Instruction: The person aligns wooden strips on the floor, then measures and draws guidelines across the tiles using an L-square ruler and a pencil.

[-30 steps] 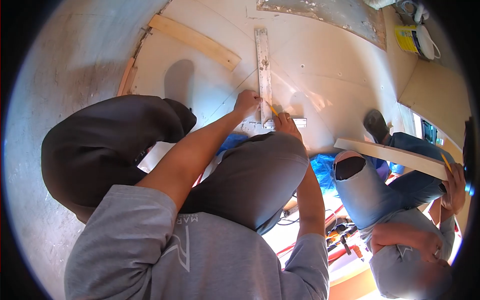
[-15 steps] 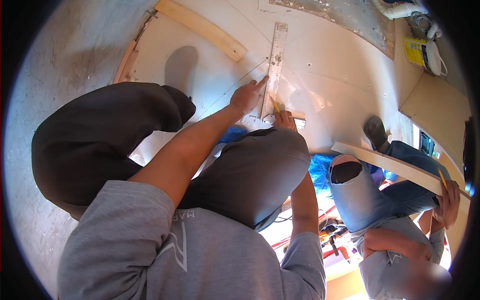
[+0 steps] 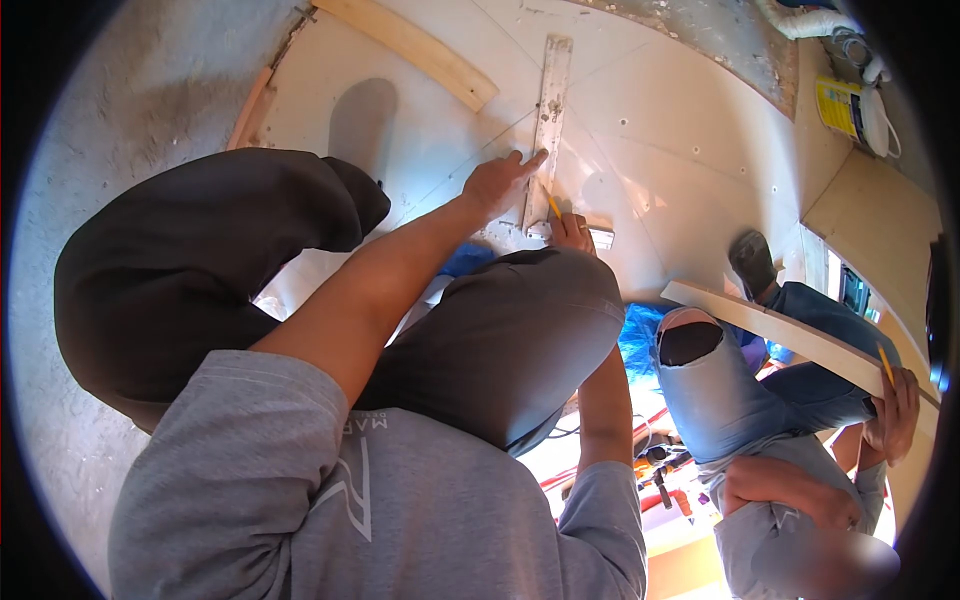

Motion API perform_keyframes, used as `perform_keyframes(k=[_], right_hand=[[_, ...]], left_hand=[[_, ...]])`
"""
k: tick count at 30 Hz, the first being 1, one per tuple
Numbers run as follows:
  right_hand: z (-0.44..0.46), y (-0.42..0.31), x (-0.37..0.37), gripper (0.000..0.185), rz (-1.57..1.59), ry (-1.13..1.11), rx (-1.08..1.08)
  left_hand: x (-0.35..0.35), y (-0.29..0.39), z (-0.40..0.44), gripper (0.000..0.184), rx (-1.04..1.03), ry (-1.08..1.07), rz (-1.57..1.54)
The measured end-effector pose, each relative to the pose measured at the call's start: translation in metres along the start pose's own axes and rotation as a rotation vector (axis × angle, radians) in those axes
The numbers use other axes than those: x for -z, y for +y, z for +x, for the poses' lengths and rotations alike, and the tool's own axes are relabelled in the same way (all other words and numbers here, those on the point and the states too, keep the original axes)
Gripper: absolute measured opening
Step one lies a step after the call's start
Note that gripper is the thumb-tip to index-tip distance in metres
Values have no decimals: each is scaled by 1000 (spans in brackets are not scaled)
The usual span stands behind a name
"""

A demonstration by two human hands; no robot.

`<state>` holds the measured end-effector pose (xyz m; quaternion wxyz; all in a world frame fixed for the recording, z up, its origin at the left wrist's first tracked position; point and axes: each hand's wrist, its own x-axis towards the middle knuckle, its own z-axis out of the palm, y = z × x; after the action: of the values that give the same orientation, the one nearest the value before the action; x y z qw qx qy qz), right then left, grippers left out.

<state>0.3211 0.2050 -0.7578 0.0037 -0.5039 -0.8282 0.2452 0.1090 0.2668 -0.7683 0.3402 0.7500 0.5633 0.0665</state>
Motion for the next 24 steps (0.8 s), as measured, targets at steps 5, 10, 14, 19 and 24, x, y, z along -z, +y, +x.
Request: perform_keyframes(k=[5, 10, 14, 19, 24], right_hand=[[4, -5, 7, 34, -7, 6, 46], [5, -7, 8, 31, -14, -10, 27], [6, -4, 7, 35, -2, -12, 64], [5, 1, 3, 42, -20, -16, 101], [6, -1, 5, 42, -23, 4, 103]], left_hand=[[-1, -3, -2, 65, -7, 11, -5], [-4, -7, -2, 66, -22, 44, -17], [-3, -9, -3, 66, -32, 53, -23], [3, -7, -1, 66, -21, -12, -14], [-1, -10, -1, 66, -31, 38, -36]])
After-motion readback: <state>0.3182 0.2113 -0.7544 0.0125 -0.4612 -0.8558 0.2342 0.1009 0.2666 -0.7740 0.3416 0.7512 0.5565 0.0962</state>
